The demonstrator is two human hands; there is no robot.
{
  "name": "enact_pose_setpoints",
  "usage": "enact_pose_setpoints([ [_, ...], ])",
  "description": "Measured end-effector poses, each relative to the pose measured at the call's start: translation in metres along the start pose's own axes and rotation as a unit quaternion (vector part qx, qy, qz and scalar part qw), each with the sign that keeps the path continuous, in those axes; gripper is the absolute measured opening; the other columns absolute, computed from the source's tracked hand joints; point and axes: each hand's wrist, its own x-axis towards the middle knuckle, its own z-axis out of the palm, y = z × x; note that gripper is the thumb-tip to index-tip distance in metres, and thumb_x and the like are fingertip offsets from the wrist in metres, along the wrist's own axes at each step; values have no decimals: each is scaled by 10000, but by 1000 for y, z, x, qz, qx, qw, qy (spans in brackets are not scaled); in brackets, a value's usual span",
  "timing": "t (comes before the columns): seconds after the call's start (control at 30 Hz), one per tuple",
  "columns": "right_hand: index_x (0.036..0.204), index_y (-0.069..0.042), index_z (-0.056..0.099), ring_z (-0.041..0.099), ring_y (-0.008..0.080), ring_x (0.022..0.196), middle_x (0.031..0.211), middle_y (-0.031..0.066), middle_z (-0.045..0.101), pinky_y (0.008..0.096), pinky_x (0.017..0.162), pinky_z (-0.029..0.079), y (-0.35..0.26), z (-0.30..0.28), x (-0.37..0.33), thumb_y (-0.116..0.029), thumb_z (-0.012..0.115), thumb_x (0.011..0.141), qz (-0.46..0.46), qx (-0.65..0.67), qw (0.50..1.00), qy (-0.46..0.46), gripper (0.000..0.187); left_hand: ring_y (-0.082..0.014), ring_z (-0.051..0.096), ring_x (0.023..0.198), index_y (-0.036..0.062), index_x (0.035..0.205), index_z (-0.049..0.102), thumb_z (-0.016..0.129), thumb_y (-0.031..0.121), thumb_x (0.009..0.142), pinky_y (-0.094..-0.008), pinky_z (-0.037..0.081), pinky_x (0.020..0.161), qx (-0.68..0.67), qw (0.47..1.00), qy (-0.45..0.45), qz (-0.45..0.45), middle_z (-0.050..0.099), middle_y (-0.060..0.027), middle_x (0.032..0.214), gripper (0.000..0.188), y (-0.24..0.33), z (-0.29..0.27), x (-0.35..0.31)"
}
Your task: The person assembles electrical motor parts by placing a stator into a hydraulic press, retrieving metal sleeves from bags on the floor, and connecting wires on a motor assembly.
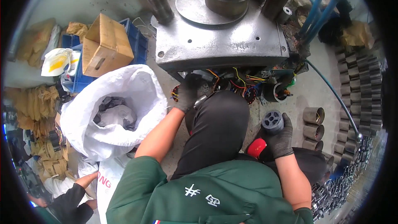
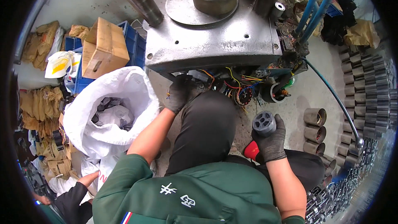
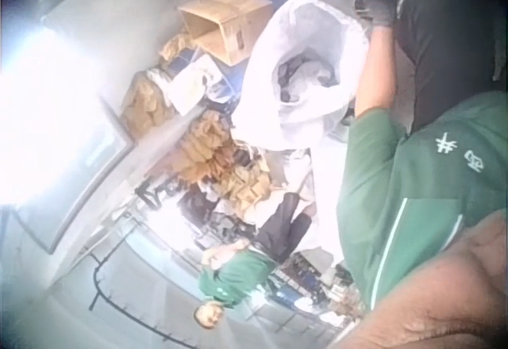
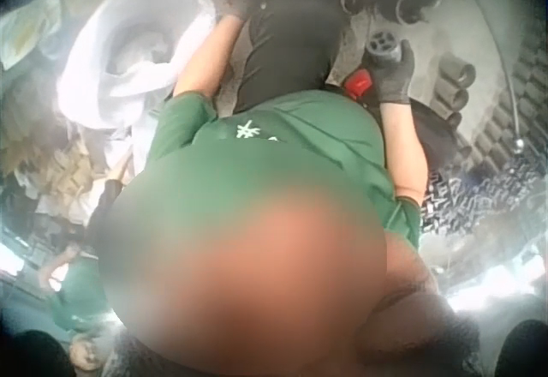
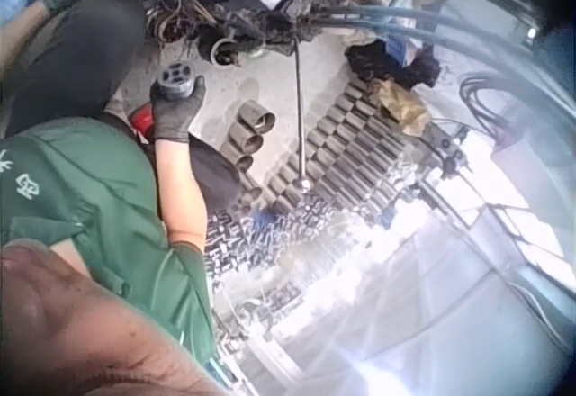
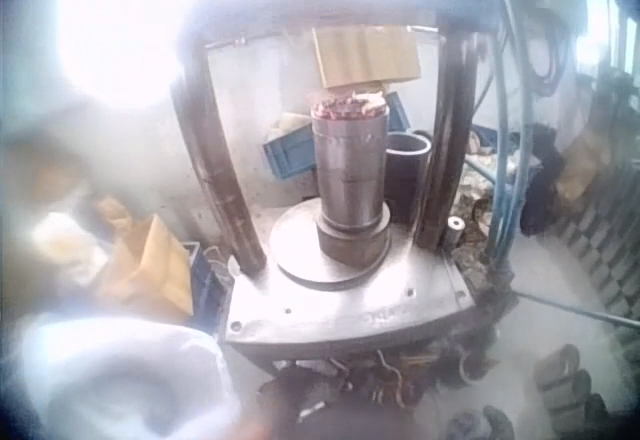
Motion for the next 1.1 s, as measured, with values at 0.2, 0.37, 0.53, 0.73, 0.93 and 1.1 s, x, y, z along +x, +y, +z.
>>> enact_pose_setpoints([
  [0.2, 1127, -165, 659, 641, 253, 1031, 1109, 43, 688, 421, 872, 551, 9, 17, -24, -496, 629, 899, -5, -35, 994, -107, 402, -204, 668, 938, 92, 1236, 635, 598, 354, 1036, -338, 545, 879, -499, 817, 269, -106, 695, -68, 1036, 331, 46, -154, -29],
  [0.37, 1132, -195, 684, 657, 233, 1020, 1093, 24, 705, 413, 839, 553, 9, 33, -53, -507, 616, 902, -8, -73, 974, -213, 393, -100, 597, 751, 197, 1475, 508, 483, 428, 1080, -258, 502, 625, -740, 670, -4, -66, 674, -2, 990, 458, 118, -231, -31],
  [0.53, 1148, -184, 679, 652, 241, 1041, 1102, 33, 707, 443, 855, 548, -6, 48, -68, -487, 597, 931, 7, -40, 957, -287, 381, -49, 549, 700, 9, 1243, 633, 527, 224, 1063, -211, 461, 600, -478, 865, -143, -55, 630, 3, 864, 299, 272, -189, -26],
  [0.73, 1211, -155, 648, 637, 261, 1090, 1171, 80, 673, 462, 910, 547, -31, 34, -69, -444, 583, 960, -89, -56, 945, -310, 388, -216, 617, 744, 13, 1083, 657, 640, 122, 969, -362, 513, 695, -129, 949, -240, 156, 657, -140, 826, 158, 293, -70, -22],
  [0.93, 1228, -111, 654, 644, 251, 1077, 1185, 88, 670, 447, 935, 549, -25, 30, -47, -325, 624, 951, -148, -72, 947, -277, 351, -390, 681, 882, 24, 1067, 684, 671, 146, 934, -446, 542, 770, -95, 956, -219, 169, 695, -196, 930, 181, 279, -41, -21],
  [1.1, 1245, -87, 620, 652, 251, 1077, 1148, 90, 674, 435, 922, 563, -23, 32, -48, -310, 658, 937, -133, -89, 953, -257, 382, -383, 672, 900, 70, 1074, 691, 656, 187, 922, -471, 546, 772, 30, 950, -218, 223, 679, -168, 969, 195, 273, -37, -15],
])
